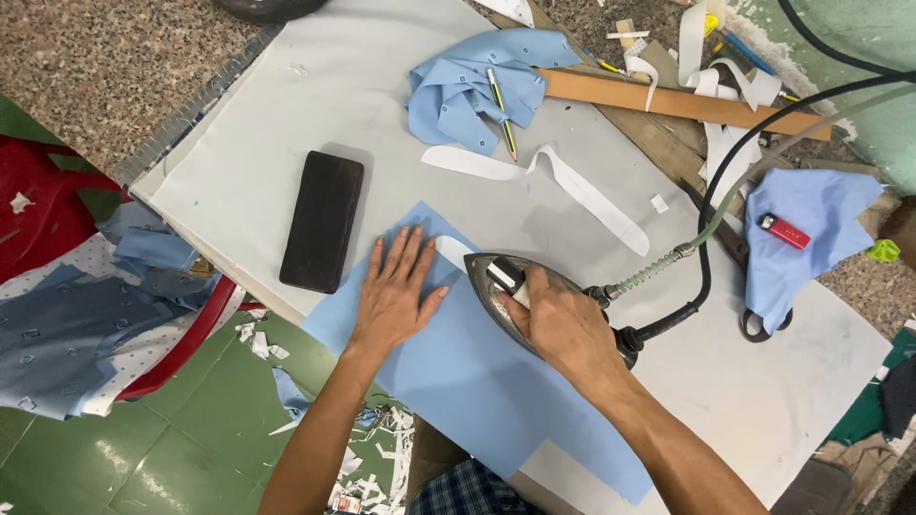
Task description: The person cuts a light blue fabric piece using scissors, then irons it on a worktable. They place a white paper template on the fabric and press it with an iron, using a black rectangular object to hold the template in place during ironing.
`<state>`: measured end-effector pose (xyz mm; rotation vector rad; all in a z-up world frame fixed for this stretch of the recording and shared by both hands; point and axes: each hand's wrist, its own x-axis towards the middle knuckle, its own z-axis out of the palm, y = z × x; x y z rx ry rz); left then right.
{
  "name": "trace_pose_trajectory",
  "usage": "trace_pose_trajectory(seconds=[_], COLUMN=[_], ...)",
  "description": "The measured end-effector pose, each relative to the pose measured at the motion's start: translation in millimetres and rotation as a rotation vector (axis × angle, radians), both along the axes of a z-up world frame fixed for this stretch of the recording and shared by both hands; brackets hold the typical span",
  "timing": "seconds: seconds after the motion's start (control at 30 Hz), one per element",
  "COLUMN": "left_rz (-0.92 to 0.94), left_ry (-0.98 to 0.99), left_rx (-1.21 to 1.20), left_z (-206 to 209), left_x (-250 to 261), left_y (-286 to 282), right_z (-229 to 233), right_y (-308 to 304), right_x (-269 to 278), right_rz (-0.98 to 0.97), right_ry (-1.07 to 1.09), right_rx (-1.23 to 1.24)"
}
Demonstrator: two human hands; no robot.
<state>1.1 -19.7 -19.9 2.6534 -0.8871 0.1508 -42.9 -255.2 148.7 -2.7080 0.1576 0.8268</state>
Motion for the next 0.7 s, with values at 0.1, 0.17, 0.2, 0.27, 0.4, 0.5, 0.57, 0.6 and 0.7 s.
trace_pose_trajectory(seconds=[0.1, 0.17, 0.2, 0.27, 0.4, 0.5, 0.57, 0.6, 0.7], left_rz=[0.014, 0.008, 0.0, -0.007, -0.003, 0.006, 0.01, 0.011, 0.017], left_ry=[-0.033, -0.048, -0.049, -0.049, -0.007, 0.006, 0.02, 0.028, 0.048], left_rx=[0.001, -0.001, 0.003, 0.007, 0.013, 0.023, 0.017, 0.02, 0.02], left_z=[0, 2, 4, 1, -7, -7, -7, -7, -4], left_x=[3, 6, 7, 8, 9, 9, 9, 9, 10], left_y=[5, 6, 6, 7, 8, 8, 10, 9, 8], right_z=[1, 2, 4, 7, 9, 5, 2, 1, 1], right_y=[0, 1, 1, 3, 2, 0, 1, 2, 5], right_x=[0, 1, 2, 3, 3, 3, 5, 6, 9], right_rz=[0.004, 0.009, 0.007, 0.007, 0.011, 0.01, 0.0, -0.004, -0.009], right_ry=[0.001, 0.0, 0.005, 0.011, 0.005, 0.018, 0.026, 0.04, 0.044], right_rx=[0.003, 0.002, -0.002, -0.005, 0.0, 0.008, 0.013, 0.0, -0.012])
